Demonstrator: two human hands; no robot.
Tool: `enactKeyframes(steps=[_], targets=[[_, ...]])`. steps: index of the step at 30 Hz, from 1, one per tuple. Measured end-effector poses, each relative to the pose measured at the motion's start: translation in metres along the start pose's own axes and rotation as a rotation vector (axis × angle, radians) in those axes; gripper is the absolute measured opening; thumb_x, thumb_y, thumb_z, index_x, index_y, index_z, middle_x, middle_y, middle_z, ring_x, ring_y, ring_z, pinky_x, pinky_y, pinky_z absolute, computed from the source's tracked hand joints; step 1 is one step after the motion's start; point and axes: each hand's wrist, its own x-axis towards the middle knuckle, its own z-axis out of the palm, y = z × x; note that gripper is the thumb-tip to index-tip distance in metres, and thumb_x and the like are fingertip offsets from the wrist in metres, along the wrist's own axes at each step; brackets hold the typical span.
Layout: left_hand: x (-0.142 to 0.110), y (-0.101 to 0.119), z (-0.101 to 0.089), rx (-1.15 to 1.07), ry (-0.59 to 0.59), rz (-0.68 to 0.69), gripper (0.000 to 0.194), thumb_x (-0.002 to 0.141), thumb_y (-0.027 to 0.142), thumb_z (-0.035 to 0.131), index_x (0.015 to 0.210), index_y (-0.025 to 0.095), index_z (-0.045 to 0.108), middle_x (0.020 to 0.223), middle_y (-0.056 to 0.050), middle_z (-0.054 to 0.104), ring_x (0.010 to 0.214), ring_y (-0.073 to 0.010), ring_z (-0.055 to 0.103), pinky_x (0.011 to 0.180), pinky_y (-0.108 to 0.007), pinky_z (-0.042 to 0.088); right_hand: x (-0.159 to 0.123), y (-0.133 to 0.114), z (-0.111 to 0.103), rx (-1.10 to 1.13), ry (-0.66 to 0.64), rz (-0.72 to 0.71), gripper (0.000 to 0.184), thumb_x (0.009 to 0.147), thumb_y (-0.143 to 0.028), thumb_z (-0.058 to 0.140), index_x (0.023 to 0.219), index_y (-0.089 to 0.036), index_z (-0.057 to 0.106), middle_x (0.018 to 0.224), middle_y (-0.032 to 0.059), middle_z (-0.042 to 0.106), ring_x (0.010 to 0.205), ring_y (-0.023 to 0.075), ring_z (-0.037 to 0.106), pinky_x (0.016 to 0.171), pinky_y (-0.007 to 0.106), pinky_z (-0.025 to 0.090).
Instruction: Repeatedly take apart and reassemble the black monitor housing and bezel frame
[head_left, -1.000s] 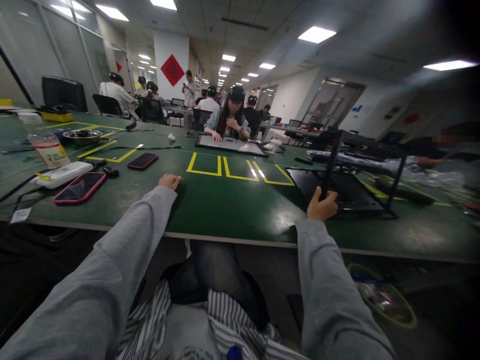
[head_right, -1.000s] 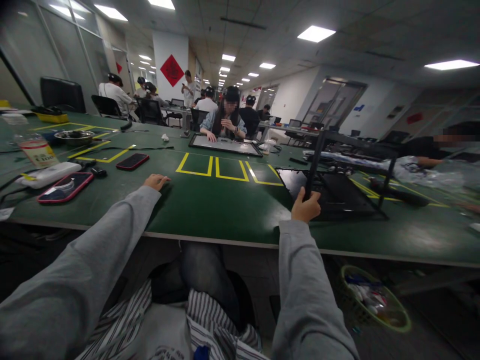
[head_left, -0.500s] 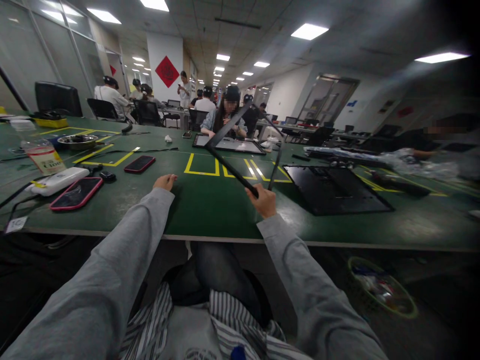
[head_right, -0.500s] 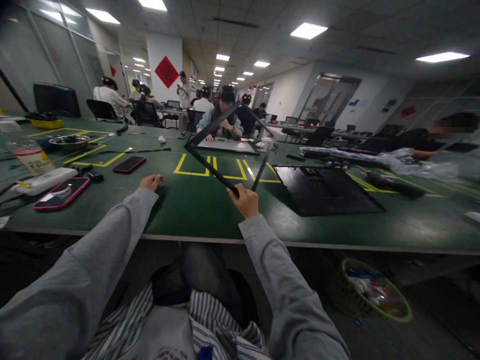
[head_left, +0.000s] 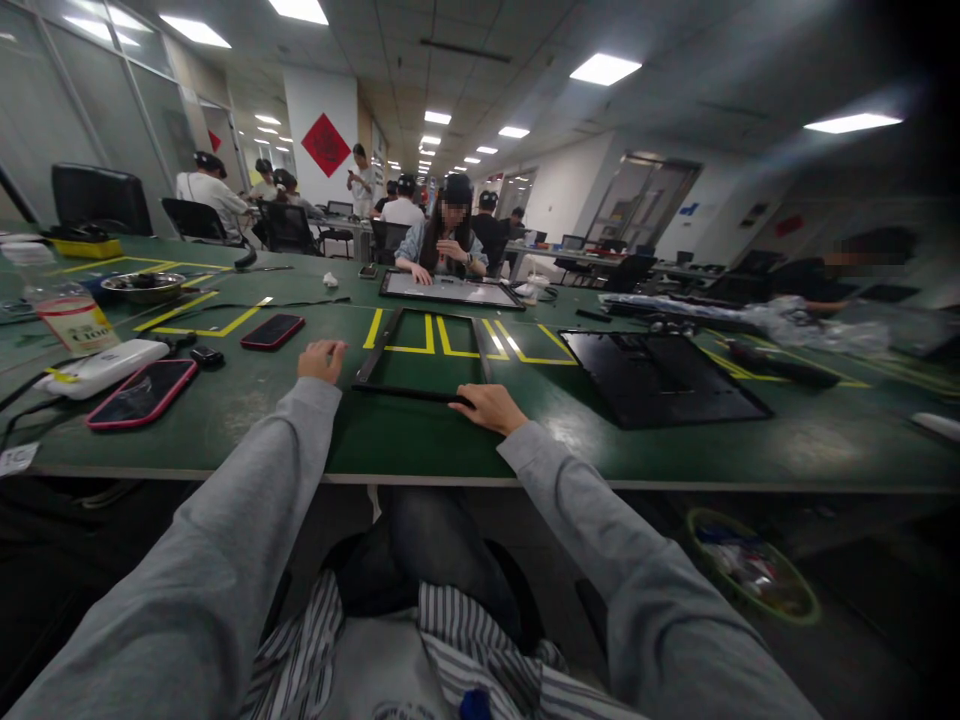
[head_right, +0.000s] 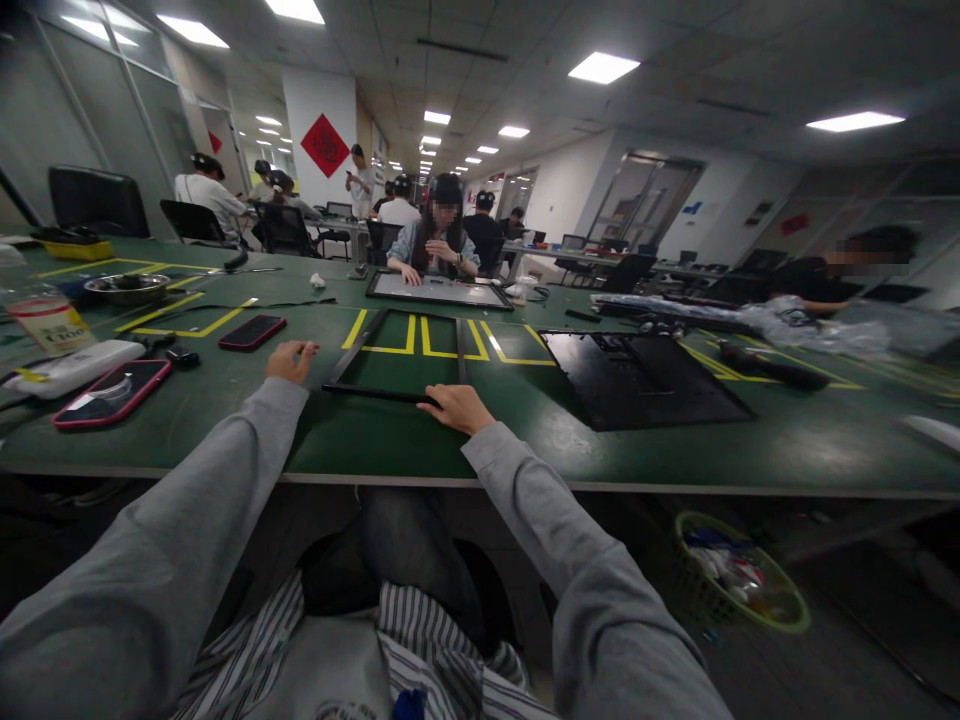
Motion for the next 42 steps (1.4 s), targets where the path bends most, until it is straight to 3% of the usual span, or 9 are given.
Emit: enactKeyframes(steps=[4,6,13,19,22,25,30,35,42], targets=[[-0.009,0.01,0.012,0.103,-0.324,0.146,0.031,0.091,0.044,0.055,0.111,0.029,0.073,0.119,-0.006,0.07,0.117,-0.0284,0.056,0.093,-0.043,0.045,0.003,0.013,0.004,0.001,0.052,0.044,0.043,0.1,-0.054,0.04,0.093,-0.02,0.066,0.094,0.0092,0.067,0.089,0.0214,0.058,0.074,0.031,0.038],[-0.011,0.011,0.014,0.139,-0.408,0.164,0.032,0.092,0.046,0.054,0.113,0.032,0.073,0.122,-0.005,0.07,0.12,-0.0291,0.054,0.095,-0.047,0.044,0.001,0.024,0.007,0.012,0.114,0.125,0.041,0.102,-0.05,0.039,0.091,-0.02,0.065,0.095,0.0094,0.066,0.092,0.0224,0.058,0.079,0.034,0.039],[-0.024,0.033,0.017,0.136,-0.267,0.252,0.036,0.093,0.049,0.054,0.119,0.03,0.069,0.13,-0.006,0.066,0.127,-0.0298,0.05,0.101,-0.053,0.036,-0.03,0.093,0.012,-0.084,0.309,0.619,0.033,0.099,-0.034,0.038,0.112,-0.015,0.062,0.117,0.0161,0.062,0.114,0.0294,0.053,0.091,0.04,0.042],[-0.05,0.103,0.038,0.074,-0.516,0.517,0.05,0.091,0.057,0.055,0.131,0.027,0.062,0.138,-0.008,0.06,0.129,-0.0293,0.05,0.106,-0.051,0.036,-0.108,0.158,0.015,-0.208,0.285,1.052,0.06,0.091,-0.035,0.053,0.142,-0.006,0.042,0.149,0.03,0.037,0.138,0.0384,0.034,0.104,0.052,0.036],[-0.054,0.128,0.05,0.053,-0.624,0.536,0.059,0.089,0.057,0.058,0.137,0.023,0.058,0.132,-0.01,0.062,0.12,-0.0273,0.057,0.1,-0.043,0.045,-0.136,0.175,0.014,-0.167,0.182,1.163,0.061,0.091,-0.034,0.053,0.145,-0.008,0.042,0.147,0.0301,0.04,0.136,0.0394,0.039,0.102,0.053,0.038],[-0.053,0.135,0.058,-0.006,-0.635,0.524,0.049,0.087,0.053,0.064,0.126,0.023,0.066,0.114,-0.008,0.067,0.108,-0.0244,0.063,0.093,-0.037,0.051,-0.144,0.183,0.013,-0.166,0.138,1.178,0.052,0.091,-0.022,0.046,0.143,-0.014,0.049,0.144,0.0251,0.047,0.131,0.0356,0.046,0.099,0.05,0.041],[-0.05,0.127,0.058,-0.133,-0.488,0.515,0.028,0.084,0.045,0.07,0.103,0.025,0.073,0.1,-0.006,0.066,0.096,-0.0227,0.065,0.08,-0.036,0.055,-0.138,0.184,0.011,-0.195,0.071,1.057,0.061,0.08,-0.011,0.048,0.141,-0.017,0.052,0.145,0.0186,0.05,0.132,0.0313,0.045,0.098,0.044,0.044],[-0.047,0.127,0.052,-0.235,-0.182,0.422,0.025,0.089,0.043,0.066,0.103,0.023,0.069,0.1,-0.008,0.066,0.093,-0.0221,0.063,0.08,-0.036,0.054,-0.123,0.174,0.01,-0.177,0.042,0.934,0.064,0.075,-0.006,0.048,0.139,-0.014,0.053,0.143,0.0203,0.054,0.129,0.0343,0.047,0.096,0.048,0.046],[-0.037,0.123,0.038,-0.31,0.243,0.253,0.035,0.095,0.051,0.052,0.103,0.02,0.064,0.098,-0.01,0.063,0.096,-0.0239,0.061,0.088,-0.038,0.05,-0.075,0.123,0.028,-0.055,0.045,0.7,0.059,0.081,-0.007,0.042,0.14,-0.009,0.051,0.15,0.0182,0.049,0.137,0.0313,0.043,0.107,0.047,0.042]])
